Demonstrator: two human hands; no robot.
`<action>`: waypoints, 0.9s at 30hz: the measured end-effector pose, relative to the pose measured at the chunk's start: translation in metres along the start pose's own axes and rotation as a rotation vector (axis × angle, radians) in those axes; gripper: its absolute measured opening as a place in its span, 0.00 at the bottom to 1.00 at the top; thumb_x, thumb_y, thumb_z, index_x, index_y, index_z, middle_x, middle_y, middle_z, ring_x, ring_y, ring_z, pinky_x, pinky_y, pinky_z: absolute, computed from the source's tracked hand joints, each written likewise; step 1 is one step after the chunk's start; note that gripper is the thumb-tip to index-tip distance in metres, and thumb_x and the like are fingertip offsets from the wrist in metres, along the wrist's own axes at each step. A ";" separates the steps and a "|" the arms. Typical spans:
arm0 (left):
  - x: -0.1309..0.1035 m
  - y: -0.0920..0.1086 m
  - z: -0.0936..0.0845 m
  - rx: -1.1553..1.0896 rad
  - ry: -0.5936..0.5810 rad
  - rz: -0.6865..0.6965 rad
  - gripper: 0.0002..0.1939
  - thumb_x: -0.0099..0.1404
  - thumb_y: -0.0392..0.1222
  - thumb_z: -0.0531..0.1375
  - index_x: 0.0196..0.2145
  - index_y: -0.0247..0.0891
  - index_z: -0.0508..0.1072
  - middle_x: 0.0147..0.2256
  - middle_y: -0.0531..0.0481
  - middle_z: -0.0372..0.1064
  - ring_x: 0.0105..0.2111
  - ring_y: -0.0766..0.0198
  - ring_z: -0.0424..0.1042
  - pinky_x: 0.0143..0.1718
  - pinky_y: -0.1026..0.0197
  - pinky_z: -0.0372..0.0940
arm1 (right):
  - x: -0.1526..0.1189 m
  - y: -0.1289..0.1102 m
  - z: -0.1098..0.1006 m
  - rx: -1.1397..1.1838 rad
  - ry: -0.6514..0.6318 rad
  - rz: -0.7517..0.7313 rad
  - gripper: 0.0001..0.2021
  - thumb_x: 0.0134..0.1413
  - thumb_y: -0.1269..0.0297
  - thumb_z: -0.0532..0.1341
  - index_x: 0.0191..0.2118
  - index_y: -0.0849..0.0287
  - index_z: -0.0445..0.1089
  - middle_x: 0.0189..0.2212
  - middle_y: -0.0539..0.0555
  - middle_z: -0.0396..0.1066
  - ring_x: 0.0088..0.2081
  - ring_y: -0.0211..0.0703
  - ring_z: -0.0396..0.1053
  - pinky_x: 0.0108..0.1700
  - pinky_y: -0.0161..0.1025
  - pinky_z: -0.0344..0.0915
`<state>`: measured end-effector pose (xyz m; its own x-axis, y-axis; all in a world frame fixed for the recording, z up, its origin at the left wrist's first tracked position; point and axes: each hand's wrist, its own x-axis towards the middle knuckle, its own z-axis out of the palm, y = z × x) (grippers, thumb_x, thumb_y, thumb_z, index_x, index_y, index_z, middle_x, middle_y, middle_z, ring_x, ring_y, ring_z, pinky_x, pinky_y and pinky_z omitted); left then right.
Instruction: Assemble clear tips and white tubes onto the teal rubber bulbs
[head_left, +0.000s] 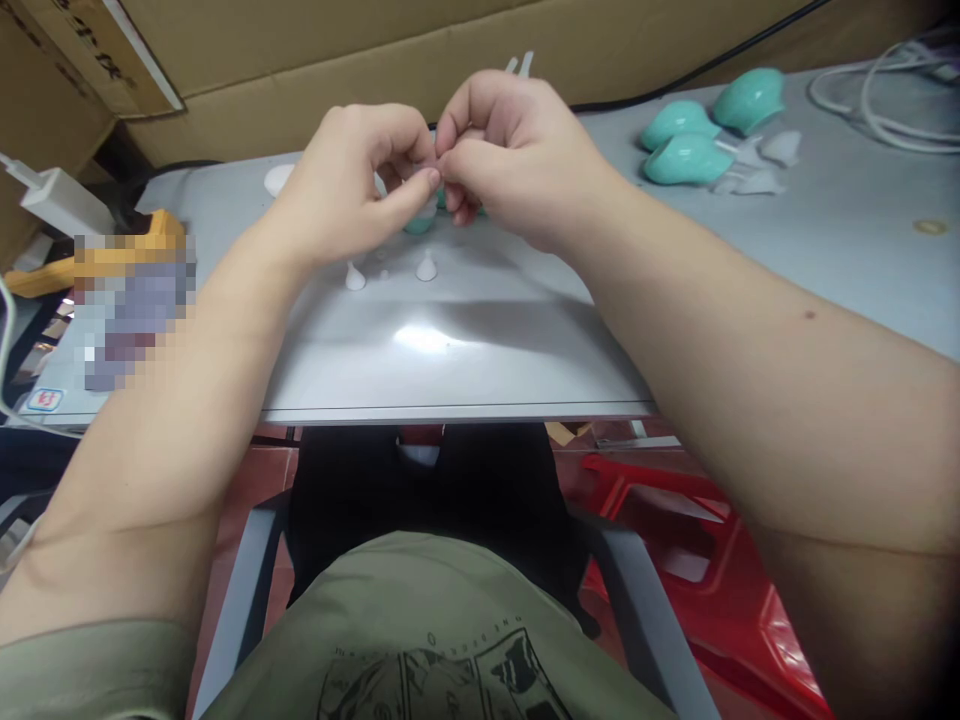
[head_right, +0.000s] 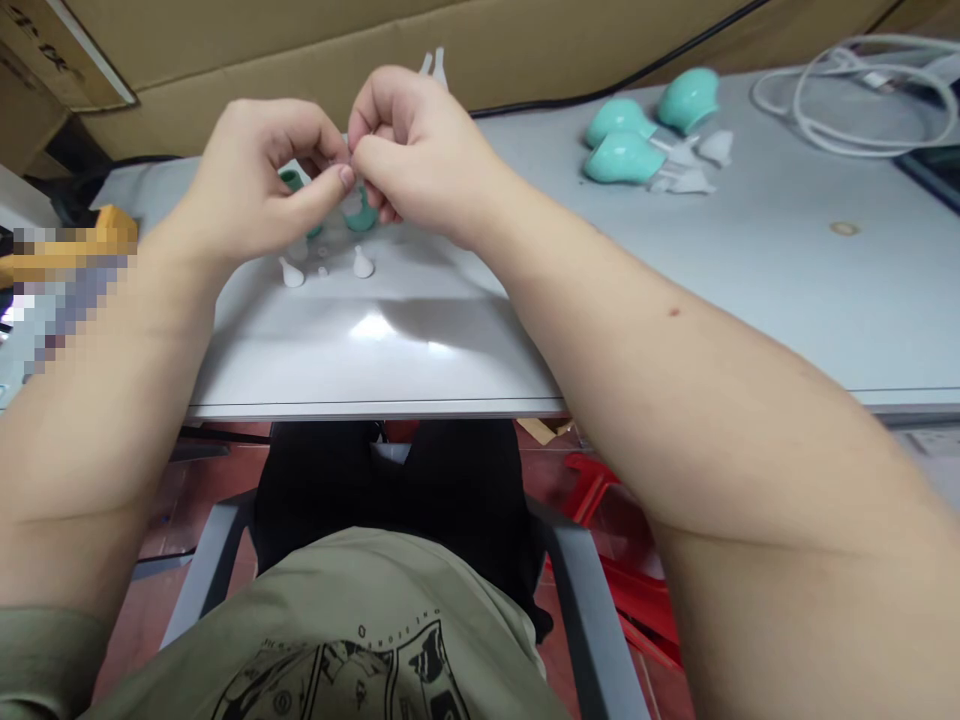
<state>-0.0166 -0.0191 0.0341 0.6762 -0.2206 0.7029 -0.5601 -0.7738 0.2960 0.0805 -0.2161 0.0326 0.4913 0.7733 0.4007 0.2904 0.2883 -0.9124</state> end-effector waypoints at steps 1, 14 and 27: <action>0.001 0.003 -0.001 0.011 -0.039 -0.042 0.05 0.68 0.46 0.68 0.35 0.46 0.79 0.32 0.47 0.77 0.30 0.57 0.74 0.27 0.50 0.69 | 0.000 0.000 0.000 -0.013 -0.009 0.006 0.12 0.46 0.72 0.59 0.40 0.56 0.67 0.22 0.43 0.68 0.24 0.36 0.64 0.27 0.35 0.63; 0.001 0.009 -0.005 0.084 -0.106 -0.023 0.08 0.71 0.50 0.65 0.35 0.47 0.77 0.32 0.47 0.77 0.29 0.55 0.74 0.28 0.49 0.64 | 0.000 -0.005 0.002 -0.115 0.050 0.024 0.12 0.44 0.76 0.57 0.35 0.57 0.70 0.21 0.45 0.67 0.23 0.36 0.64 0.24 0.36 0.56; 0.000 0.016 -0.005 0.106 -0.159 -0.036 0.04 0.66 0.43 0.64 0.34 0.44 0.79 0.30 0.48 0.76 0.27 0.56 0.73 0.26 0.51 0.61 | -0.001 -0.018 0.006 -0.249 0.080 0.128 0.13 0.48 0.84 0.53 0.32 0.61 0.69 0.18 0.44 0.66 0.21 0.33 0.64 0.22 0.29 0.56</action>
<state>-0.0279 -0.0288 0.0416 0.7669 -0.2763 0.5792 -0.4862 -0.8393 0.2433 0.0696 -0.2188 0.0479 0.5975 0.7443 0.2984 0.4097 0.0366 -0.9115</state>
